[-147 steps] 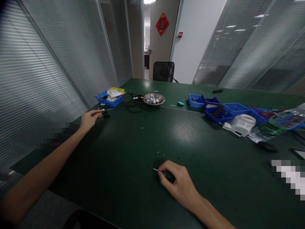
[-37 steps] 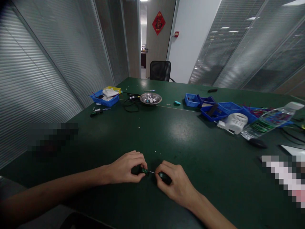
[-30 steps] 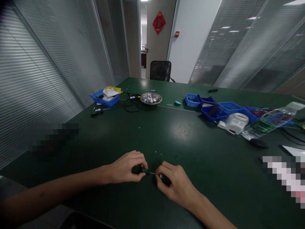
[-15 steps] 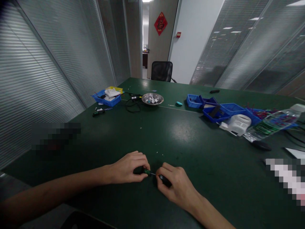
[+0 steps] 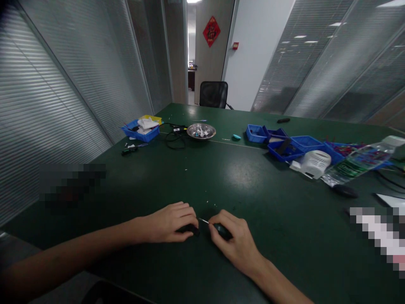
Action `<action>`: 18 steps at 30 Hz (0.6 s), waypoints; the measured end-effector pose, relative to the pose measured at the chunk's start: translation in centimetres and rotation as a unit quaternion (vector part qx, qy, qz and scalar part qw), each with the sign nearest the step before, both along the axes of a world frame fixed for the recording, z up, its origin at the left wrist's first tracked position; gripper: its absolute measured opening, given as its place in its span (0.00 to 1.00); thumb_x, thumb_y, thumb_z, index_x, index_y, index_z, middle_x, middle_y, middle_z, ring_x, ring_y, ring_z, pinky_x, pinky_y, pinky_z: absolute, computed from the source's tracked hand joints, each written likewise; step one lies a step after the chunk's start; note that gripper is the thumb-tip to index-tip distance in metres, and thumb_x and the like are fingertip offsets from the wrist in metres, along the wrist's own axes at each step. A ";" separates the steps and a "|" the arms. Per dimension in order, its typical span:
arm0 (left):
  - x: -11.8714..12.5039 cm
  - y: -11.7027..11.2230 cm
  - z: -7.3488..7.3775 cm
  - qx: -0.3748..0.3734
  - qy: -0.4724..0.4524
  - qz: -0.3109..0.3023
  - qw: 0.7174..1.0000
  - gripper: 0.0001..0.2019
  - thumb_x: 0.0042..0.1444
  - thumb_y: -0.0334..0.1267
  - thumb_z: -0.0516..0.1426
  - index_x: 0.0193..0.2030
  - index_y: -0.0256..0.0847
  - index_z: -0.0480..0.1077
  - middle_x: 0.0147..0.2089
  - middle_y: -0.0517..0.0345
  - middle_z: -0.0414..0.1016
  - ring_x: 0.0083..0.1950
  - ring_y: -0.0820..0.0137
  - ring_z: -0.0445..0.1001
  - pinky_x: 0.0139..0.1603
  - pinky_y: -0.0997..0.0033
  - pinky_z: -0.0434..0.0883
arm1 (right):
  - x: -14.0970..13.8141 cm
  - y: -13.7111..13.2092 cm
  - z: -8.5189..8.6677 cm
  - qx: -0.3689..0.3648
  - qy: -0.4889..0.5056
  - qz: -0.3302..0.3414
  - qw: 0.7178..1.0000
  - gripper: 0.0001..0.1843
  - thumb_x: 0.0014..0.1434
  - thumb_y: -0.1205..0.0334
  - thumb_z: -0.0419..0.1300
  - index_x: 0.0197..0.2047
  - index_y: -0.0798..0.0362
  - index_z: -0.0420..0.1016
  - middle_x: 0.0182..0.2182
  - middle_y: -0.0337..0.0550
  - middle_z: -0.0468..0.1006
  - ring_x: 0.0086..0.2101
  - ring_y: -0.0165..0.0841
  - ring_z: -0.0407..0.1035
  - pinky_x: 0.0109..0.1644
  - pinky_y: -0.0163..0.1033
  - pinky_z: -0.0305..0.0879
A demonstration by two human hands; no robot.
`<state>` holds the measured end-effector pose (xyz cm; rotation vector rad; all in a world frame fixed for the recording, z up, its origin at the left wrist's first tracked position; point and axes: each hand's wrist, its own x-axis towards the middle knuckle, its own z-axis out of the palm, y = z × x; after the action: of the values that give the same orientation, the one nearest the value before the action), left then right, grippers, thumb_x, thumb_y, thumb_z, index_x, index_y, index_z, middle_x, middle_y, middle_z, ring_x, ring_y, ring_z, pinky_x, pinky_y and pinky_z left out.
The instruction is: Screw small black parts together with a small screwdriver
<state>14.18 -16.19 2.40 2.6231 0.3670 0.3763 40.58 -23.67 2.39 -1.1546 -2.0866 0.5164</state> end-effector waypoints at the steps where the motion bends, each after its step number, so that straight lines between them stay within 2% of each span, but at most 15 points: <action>1: -0.3 0.2 0.1 0.014 0.006 -0.018 1.000 0.11 0.68 0.39 0.58 0.55 0.43 0.71 0.50 0.52 0.76 0.50 0.63 0.73 0.52 0.64 0.67 | 0.0 0.0 0.0 0.002 0.000 0.000 1.000 0.08 0.70 0.64 0.57 0.40 0.51 0.77 0.31 0.42 0.78 0.29 0.33 0.73 0.33 0.37 0.67; 3: -1.2 1.2 0.4 0.027 0.015 -0.035 0.999 0.12 0.69 0.38 0.57 0.57 0.44 0.71 0.53 0.50 0.75 0.52 0.63 0.73 0.55 0.63 0.67 | -0.1 0.0 0.2 0.002 0.002 -0.002 1.000 0.08 0.70 0.63 0.57 0.39 0.51 0.77 0.30 0.41 0.78 0.28 0.33 0.72 0.32 0.37 0.67; 5: -2.8 2.9 0.5 0.013 0.022 -0.012 1.000 0.13 0.70 0.37 0.56 0.59 0.46 0.71 0.55 0.51 0.74 0.55 0.63 0.73 0.57 0.63 0.67 | -0.2 -0.1 0.3 -0.003 0.005 -0.002 1.000 0.08 0.70 0.63 0.57 0.40 0.51 0.77 0.30 0.41 0.77 0.28 0.32 0.72 0.32 0.37 0.67; 7: -4.9 5.6 0.3 -0.012 0.024 0.047 0.999 0.14 0.71 0.37 0.54 0.60 0.47 0.71 0.56 0.52 0.74 0.57 0.63 0.72 0.58 0.63 0.68 | -0.1 -0.1 0.4 -0.010 0.008 0.001 1.000 0.08 0.70 0.63 0.57 0.40 0.51 0.77 0.31 0.41 0.77 0.29 0.32 0.72 0.34 0.37 0.67; 10: -9.2 10.8 -0.7 -0.002 0.005 0.185 0.983 0.14 0.72 0.39 0.51 0.60 0.46 0.72 0.57 0.50 0.72 0.58 0.62 0.72 0.60 0.61 0.68 | 0.0 -0.2 0.2 -0.015 0.010 0.006 1.000 0.07 0.70 0.64 0.57 0.41 0.51 0.77 0.32 0.41 0.78 0.30 0.33 0.73 0.34 0.37 0.68; 12: -12.5 14.3 -1.6 0.036 -0.007 0.294 0.955 0.15 0.71 0.41 0.51 0.58 0.44 0.72 0.56 0.49 0.72 0.58 0.60 0.71 0.62 0.59 0.67 | 0.1 -0.2 0.1 -0.016 0.010 0.008 1.000 0.07 0.70 0.64 0.57 0.41 0.51 0.77 0.32 0.41 0.78 0.30 0.33 0.73 0.34 0.38 0.68; 15: -16.8 18.2 -2.8 0.066 -0.003 0.449 0.891 0.15 0.68 0.43 0.53 0.55 0.40 0.73 0.51 0.47 0.74 0.55 0.58 0.73 0.58 0.58 0.69 | 0.1 -0.2 0.2 -0.018 0.012 0.012 1.000 0.08 0.70 0.63 0.57 0.41 0.51 0.77 0.32 0.42 0.79 0.30 0.34 0.74 0.35 0.38 0.68; 18: -19.2 19.6 -3.5 0.078 -0.009 0.522 0.849 0.15 0.65 0.41 0.55 0.53 0.38 0.74 0.48 0.47 0.75 0.51 0.58 0.74 0.56 0.60 0.70 | 0.0 -0.3 0.4 -0.018 0.012 0.016 1.000 0.08 0.70 0.63 0.57 0.41 0.51 0.77 0.32 0.42 0.79 0.30 0.34 0.74 0.34 0.38 0.68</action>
<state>-5.05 3.46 -1.12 2.3047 1.8208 0.7782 40.61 -23.93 2.82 -1.1306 -2.0867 0.5817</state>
